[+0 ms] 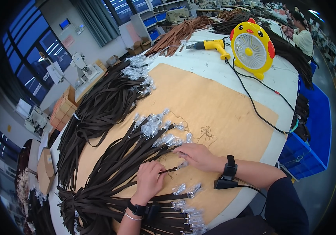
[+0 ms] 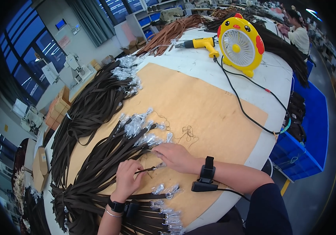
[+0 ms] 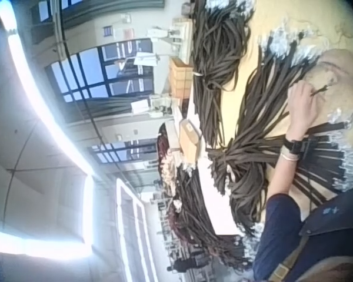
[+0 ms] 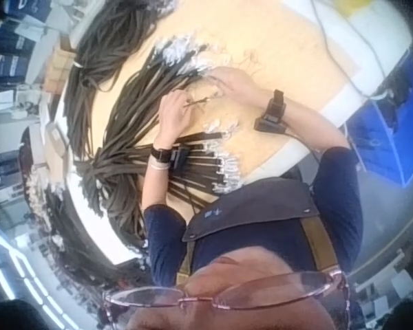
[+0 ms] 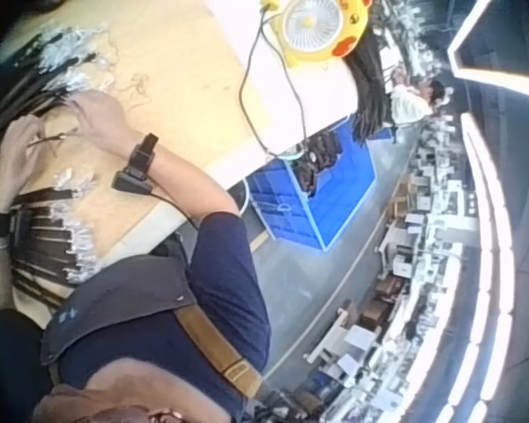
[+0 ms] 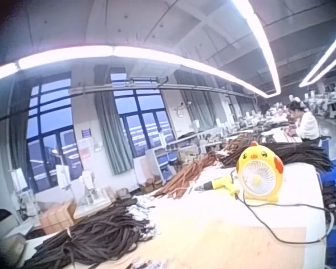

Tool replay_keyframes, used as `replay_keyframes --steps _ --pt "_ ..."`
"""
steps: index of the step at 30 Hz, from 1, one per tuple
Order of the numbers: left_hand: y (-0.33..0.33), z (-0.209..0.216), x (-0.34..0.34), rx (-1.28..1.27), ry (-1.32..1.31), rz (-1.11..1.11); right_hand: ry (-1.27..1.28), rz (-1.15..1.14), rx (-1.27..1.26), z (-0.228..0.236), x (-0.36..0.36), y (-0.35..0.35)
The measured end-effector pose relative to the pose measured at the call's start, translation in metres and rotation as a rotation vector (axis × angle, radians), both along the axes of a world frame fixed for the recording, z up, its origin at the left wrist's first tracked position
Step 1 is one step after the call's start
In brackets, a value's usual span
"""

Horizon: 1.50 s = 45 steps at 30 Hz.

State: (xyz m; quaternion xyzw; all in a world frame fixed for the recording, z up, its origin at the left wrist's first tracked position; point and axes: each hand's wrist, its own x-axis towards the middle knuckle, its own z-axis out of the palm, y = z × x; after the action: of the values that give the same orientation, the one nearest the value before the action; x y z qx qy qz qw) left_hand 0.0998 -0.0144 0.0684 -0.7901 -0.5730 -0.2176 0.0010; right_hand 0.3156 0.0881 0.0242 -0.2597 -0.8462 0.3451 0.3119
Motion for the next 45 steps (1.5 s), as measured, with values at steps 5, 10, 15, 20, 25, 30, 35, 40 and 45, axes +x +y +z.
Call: replay_keyframes --steps 5,10,15,20,25,30,35,40,45 --pt "-0.036 -0.005 0.007 -0.039 -0.056 -0.268 0.099 0.251 0.085 -0.026 -0.018 -0.014" --pt "-0.054 -0.006 0.012 -0.113 -0.095 -0.284 -0.144 0.371 0.334 -0.024 -0.008 -0.014" --pt "-0.065 -0.003 -0.005 -0.284 -0.374 -0.017 -0.872 -0.079 0.244 0.058 0.019 -0.007" --pt "-0.069 -0.011 -0.009 -0.233 -0.228 -0.013 -0.112 0.208 0.270 -0.003 -0.003 -0.033" --pt "-0.068 -0.013 -0.006 -0.213 -0.257 -0.027 -0.199 0.469 0.051 0.000 -0.010 -0.039" --pt "-0.072 -0.012 -0.014 -0.319 -0.241 -0.108 -0.342 0.258 0.070 0.002 0.018 -0.001" --pt "-0.064 0.035 -0.010 -0.578 0.032 -0.284 -0.603 -0.207 0.292 0.018 0.057 0.035" --pt "0.004 0.032 -0.017 -0.202 0.078 -0.250 -0.295 0.022 0.163 0.024 0.030 0.008" --pt "0.064 0.003 -0.006 -0.146 0.325 -0.161 -0.364 0.193 0.158 0.009 0.029 0.016"
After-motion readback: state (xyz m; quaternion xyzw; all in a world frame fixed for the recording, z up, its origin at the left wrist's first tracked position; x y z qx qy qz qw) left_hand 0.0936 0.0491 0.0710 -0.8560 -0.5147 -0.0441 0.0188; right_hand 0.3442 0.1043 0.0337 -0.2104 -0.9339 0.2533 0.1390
